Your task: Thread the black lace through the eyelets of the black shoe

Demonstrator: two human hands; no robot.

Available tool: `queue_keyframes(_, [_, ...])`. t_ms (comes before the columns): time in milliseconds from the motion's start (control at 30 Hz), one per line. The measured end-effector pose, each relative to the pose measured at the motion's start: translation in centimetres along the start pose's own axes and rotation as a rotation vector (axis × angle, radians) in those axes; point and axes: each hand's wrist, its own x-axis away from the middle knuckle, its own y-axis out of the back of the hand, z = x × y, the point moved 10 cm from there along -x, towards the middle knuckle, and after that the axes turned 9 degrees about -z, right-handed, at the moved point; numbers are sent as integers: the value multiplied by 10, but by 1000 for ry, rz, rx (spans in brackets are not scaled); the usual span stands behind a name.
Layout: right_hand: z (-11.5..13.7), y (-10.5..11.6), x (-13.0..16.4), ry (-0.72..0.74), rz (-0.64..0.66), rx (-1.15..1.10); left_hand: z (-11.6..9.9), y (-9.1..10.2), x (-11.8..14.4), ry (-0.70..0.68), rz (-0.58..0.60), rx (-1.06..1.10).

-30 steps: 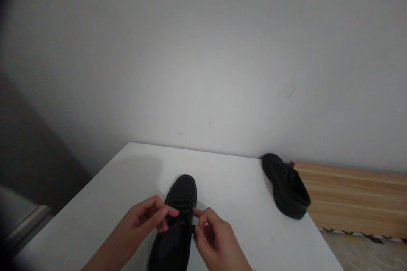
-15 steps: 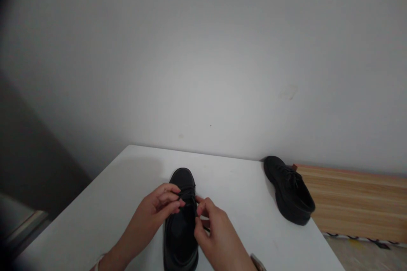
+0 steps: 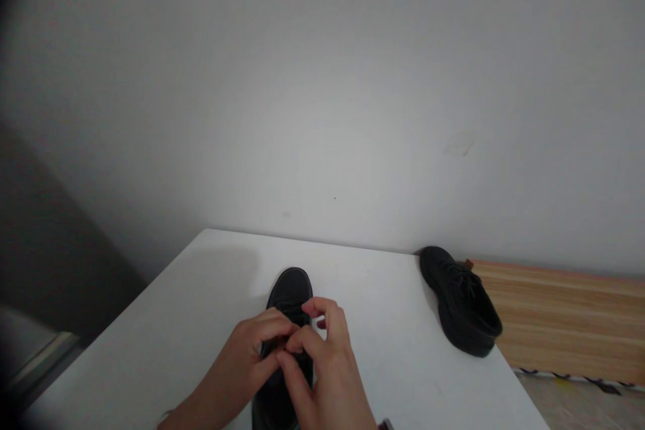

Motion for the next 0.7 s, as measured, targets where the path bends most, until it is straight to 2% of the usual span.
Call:
queue_keyframes(133, [5, 11, -2, 22, -48, -60, 4, 4, 2, 20, -30, 62])
queue_keyframes(233, [1, 21, -5, -20, -108, -173, 8, 8, 5, 37, -49, 79])
queue_keyframes(300, [-6, 21, -7, -60, -131, -237, 7, 8, 7, -5, -54, 77])
queue_keyframes(400, [-19, 9, -6, -77, -113, -284, -1, 8, 10, -170, -79, 7])
queue_keyframes(600, [-27, -16, -3, -4, -23, -283, -37, 0, 25, -660, -185, -391])
queue_keyframes(700, [-31, -19, -7, -60, -11, -309, -44, 0, 31, -782, -239, -454])
